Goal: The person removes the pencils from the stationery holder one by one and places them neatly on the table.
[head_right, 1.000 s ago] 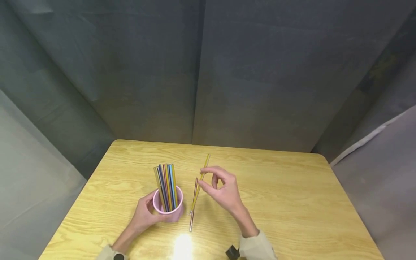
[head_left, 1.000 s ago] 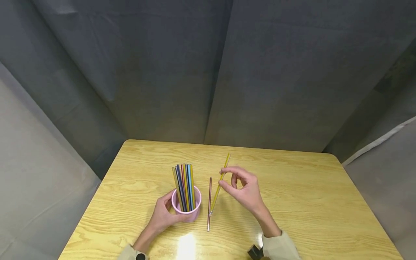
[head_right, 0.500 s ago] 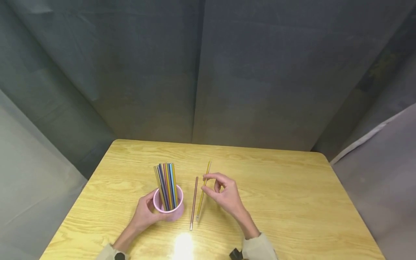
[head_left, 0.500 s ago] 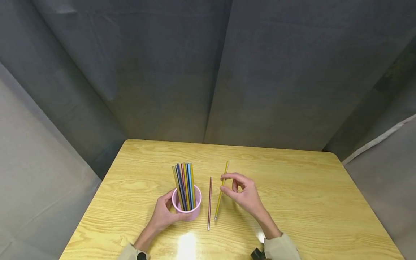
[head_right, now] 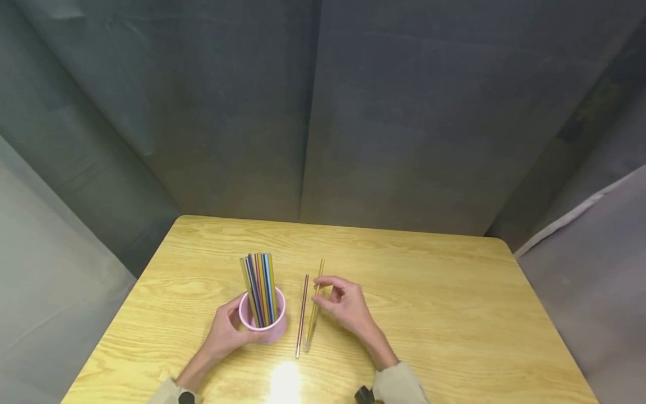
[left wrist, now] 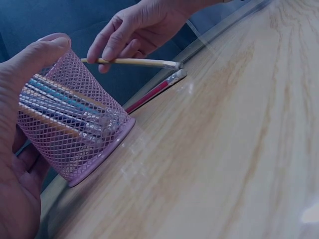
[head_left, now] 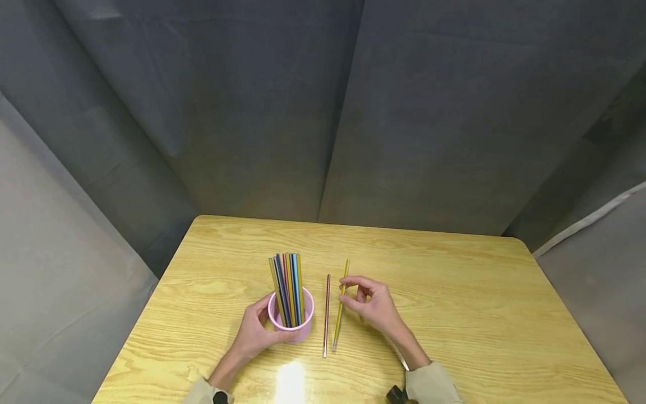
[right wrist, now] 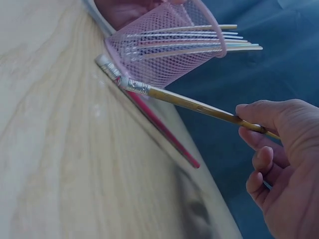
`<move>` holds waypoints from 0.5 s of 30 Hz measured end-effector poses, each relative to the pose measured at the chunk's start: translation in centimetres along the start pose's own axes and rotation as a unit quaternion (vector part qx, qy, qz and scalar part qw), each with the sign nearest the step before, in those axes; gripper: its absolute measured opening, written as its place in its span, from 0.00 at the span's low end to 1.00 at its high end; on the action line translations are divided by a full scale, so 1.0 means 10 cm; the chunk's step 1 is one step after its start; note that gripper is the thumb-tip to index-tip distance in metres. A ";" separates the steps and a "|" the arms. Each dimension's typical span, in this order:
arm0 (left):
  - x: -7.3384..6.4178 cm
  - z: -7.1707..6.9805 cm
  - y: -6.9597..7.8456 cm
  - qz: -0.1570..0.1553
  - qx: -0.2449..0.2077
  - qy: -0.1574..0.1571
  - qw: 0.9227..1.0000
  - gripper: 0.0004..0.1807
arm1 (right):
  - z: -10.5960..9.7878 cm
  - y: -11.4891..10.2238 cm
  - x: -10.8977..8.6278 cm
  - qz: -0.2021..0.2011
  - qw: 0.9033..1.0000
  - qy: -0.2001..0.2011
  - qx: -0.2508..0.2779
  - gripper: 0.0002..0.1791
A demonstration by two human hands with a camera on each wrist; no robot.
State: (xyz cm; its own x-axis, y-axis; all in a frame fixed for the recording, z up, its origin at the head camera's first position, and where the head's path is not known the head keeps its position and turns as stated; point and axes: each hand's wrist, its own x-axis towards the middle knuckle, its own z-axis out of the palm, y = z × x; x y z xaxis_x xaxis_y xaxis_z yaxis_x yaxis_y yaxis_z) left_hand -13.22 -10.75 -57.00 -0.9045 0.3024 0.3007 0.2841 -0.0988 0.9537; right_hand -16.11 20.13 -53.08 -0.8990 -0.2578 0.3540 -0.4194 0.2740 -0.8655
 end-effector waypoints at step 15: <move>-0.01 0.01 0.03 -0.002 0.005 0.001 1.000 0.50 | 0.07 0.12 -0.02 0.037 0.998 -0.031 -0.051 0.18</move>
State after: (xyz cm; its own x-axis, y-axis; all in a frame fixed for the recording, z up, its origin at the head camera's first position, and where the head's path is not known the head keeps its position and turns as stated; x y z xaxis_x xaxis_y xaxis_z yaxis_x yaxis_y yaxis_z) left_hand -13.04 -10.67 -56.77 -0.9063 0.3011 0.2965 0.2831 -0.0883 0.9550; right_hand -16.32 19.87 -54.50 -0.9194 -0.2897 0.2659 -0.3665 0.3863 -0.8464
